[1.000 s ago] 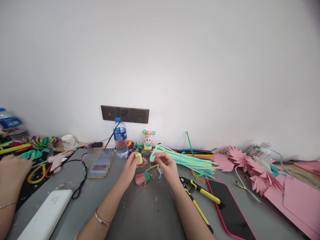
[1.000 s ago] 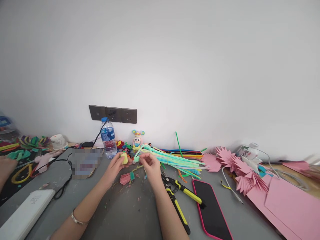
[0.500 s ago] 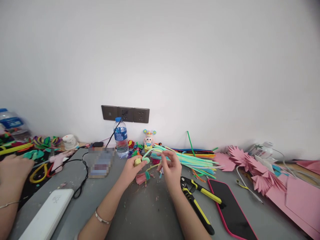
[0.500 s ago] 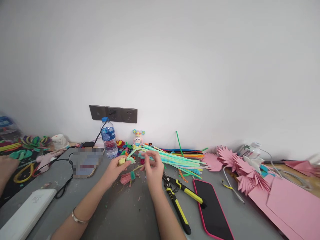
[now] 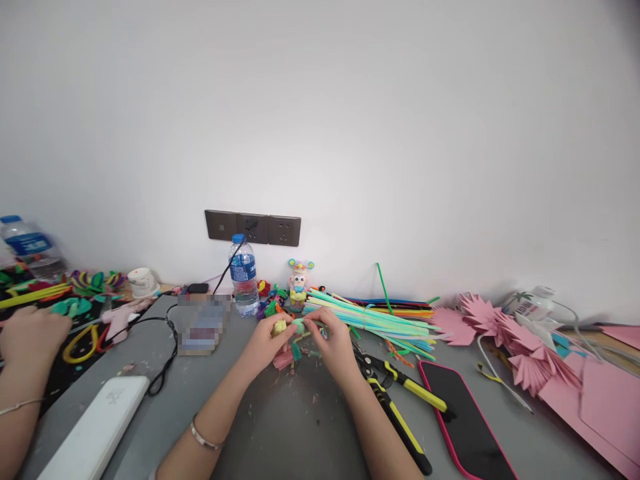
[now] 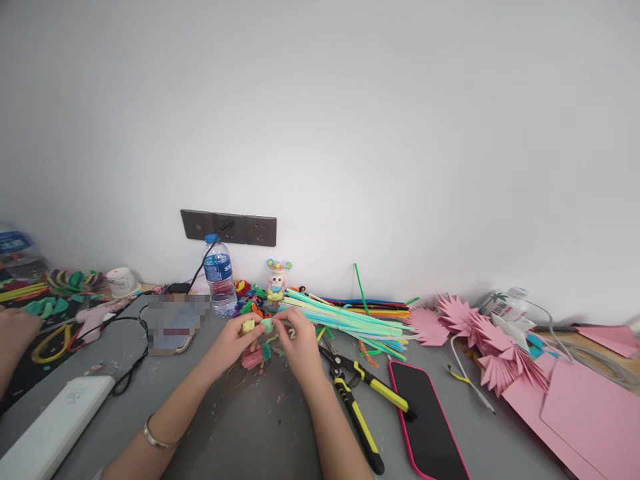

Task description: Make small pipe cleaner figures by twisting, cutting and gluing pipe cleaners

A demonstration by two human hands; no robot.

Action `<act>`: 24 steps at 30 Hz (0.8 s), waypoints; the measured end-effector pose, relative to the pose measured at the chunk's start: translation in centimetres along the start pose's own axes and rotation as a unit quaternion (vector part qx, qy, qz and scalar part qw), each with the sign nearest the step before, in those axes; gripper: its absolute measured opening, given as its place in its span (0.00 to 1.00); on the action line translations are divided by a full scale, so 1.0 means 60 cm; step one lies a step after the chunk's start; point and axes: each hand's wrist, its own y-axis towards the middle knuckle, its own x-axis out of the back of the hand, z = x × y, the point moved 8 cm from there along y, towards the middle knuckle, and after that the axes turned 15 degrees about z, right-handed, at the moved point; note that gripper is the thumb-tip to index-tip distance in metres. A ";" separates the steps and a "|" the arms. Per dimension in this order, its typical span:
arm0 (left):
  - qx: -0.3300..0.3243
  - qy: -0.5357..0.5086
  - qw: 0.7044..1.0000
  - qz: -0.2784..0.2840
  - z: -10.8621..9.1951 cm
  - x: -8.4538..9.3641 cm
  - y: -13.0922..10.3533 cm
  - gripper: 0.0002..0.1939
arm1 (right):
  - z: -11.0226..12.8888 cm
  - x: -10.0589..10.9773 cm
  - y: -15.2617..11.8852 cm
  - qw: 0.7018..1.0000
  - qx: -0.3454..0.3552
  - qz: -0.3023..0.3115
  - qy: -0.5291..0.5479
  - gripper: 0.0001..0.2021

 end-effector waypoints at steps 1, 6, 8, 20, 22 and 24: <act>0.001 0.000 1.000 -0.002 -0.001 0.001 -0.001 0.16 | -0.006 0.001 -0.001 1.000 -0.013 -0.009 0.021 0.08; 0.012 0.034 0.999 0.017 -0.007 -0.003 0.000 0.16 | -0.018 -0.003 -0.005 0.996 -0.050 -0.029 0.064 0.09; 0.015 0.039 0.999 0.014 -0.006 -0.001 0.000 0.16 | -0.020 -0.004 -0.006 0.995 -0.057 -0.035 0.075 0.10; -0.003 -0.036 0.997 -0.065 -0.006 0.022 -0.007 0.18 | -0.056 -0.058 -0.005 0.913 -0.168 0.075 0.364 0.18; -0.004 -0.038 0.997 -0.066 -0.010 0.021 -0.008 0.19 | -0.063 -0.058 -0.007 0.913 -0.178 0.068 0.361 0.19; -0.005 -0.042 0.997 -0.062 -0.015 0.019 -0.009 0.20 | -0.070 -0.059 -0.008 0.910 -0.190 0.068 0.361 0.19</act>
